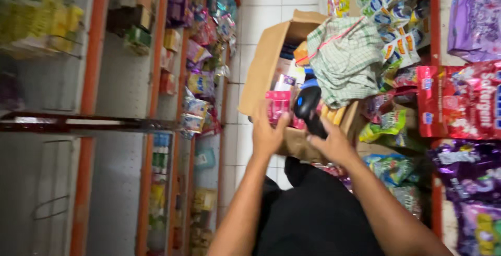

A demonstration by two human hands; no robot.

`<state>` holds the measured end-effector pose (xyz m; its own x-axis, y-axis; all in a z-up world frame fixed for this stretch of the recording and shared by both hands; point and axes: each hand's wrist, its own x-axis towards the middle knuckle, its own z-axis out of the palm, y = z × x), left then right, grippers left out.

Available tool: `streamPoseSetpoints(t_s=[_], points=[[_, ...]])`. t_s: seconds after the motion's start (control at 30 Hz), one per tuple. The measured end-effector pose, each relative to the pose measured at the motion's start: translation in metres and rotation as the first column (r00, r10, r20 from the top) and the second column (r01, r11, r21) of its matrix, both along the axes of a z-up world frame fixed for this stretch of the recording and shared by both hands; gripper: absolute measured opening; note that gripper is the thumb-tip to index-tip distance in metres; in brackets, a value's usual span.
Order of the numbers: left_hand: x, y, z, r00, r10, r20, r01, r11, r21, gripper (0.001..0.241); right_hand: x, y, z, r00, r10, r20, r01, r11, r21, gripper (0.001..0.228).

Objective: The person removes boxes of soap from a cardboard box on the floor, scans each one with a handheld barcode scanner, and places the items onto store shelves.

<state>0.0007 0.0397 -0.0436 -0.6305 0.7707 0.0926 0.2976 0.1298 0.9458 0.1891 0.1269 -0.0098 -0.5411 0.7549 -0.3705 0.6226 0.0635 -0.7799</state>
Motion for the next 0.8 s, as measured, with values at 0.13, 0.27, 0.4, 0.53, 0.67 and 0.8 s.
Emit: streamPoseSetpoints(t_s=[0.13,0.27,0.4,0.53,0.67,0.8], points=[[0.010,0.043,-0.037,0.985,0.075,-0.158,-0.105,0.976,-0.192,0.085,0.023,0.069,-0.001,0.978,-0.044,-0.203,0.024,0.995,-0.100,0.061],[0.017,0.047,-0.069,0.970,0.169,-0.175,-0.214,0.935,-0.284,0.104,0.037,0.106,-0.022,0.938,0.118,-0.327,-0.125,0.992,-0.003,0.054],[0.017,0.055,-0.084,0.974,0.132,-0.186,-0.199,0.889,-0.411,0.094,0.036,0.122,-0.033,0.901,-0.091,-0.423,-0.108,0.900,-0.422,0.035],[-0.002,0.048,-0.090,0.950,0.232,0.208,-0.175,0.950,-0.260,0.073,0.031,0.122,-0.024,0.966,0.089,-0.243,-0.160,0.943,-0.290,0.025],[-0.028,0.036,-0.086,0.530,-0.039,0.847,-0.170,0.974,0.151,0.053,0.036,0.108,0.002,0.949,0.252,-0.191,-0.294,0.924,-0.246,0.042],[-0.050,0.045,-0.064,0.297,-0.277,0.914,-0.140,0.934,0.328,0.047,0.017,0.087,0.034,0.971,0.231,-0.063,-0.239,0.919,-0.313,0.041]])
